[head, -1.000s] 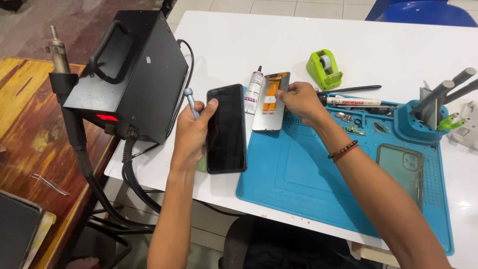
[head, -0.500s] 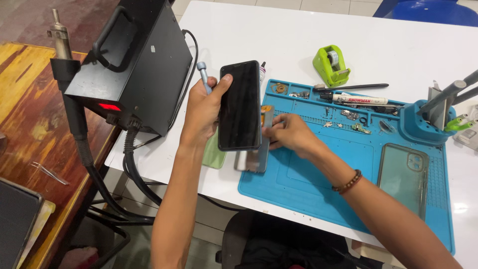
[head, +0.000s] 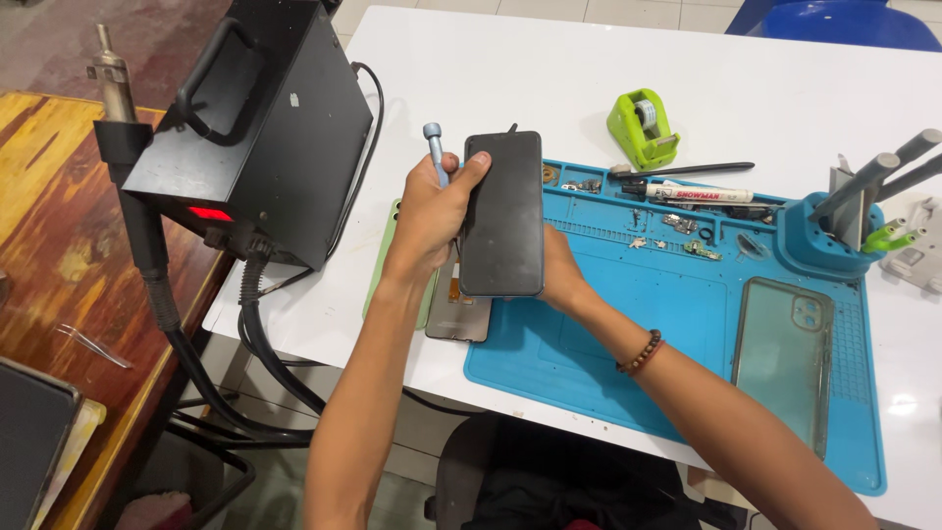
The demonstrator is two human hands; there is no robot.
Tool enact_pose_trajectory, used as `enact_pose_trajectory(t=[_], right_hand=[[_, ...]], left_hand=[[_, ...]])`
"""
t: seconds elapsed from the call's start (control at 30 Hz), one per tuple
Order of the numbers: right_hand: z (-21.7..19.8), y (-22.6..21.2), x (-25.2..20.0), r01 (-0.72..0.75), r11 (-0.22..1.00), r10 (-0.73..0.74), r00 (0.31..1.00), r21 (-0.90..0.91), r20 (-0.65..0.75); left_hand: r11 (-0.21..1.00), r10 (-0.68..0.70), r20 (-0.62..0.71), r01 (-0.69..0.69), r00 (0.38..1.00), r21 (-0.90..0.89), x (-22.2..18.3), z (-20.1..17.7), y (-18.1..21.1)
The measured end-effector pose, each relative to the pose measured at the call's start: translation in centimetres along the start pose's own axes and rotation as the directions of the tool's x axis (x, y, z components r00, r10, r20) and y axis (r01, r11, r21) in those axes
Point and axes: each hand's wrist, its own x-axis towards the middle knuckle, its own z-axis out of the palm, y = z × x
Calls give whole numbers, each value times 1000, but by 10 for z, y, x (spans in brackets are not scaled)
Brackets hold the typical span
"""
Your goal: The person handles a green smartphone, peeling off a protective film from its back. They then pick up a tube of adhesive and a screen assembly, placing them on the mat. The person uses a plastic pry tool to open a blue smartphone, separating the screen from the chassis and exposing the internal components.
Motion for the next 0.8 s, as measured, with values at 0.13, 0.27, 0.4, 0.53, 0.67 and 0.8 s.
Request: enact_pose_trajectory(t=[0.13, 0.27, 0.4, 0.53, 0.67, 0.8], right_hand=[[-8, 3, 2, -185, 974, 182, 983, 129, 35], [-48, -4, -7, -83, 967, 84, 996, -241, -6], [-92, -20, -42, -183, 885, 190, 981, 428, 27], [-113, -29, -74, -132, 985, 133, 991, 108, 1], [-137, -31, -92, -143, 966, 158, 986, 215, -55], [-147, -27, -99, -148, 984, 165, 970, 105, -180]], left_hand=[[999, 7, 35, -6, 999, -39, 0, 6, -3], [1000, 10, 57, -9, 998, -22, -1, 12, -14], [996, 84, 105, -86, 991, 20, -3, 37, -30], [981, 85, 163, -111, 983, 160, -5, 72, -39], [971, -85, 335, 2, 938, 239, -18, 84, -38], [846, 112, 341, -270, 933, 459, -35, 99, -41]])
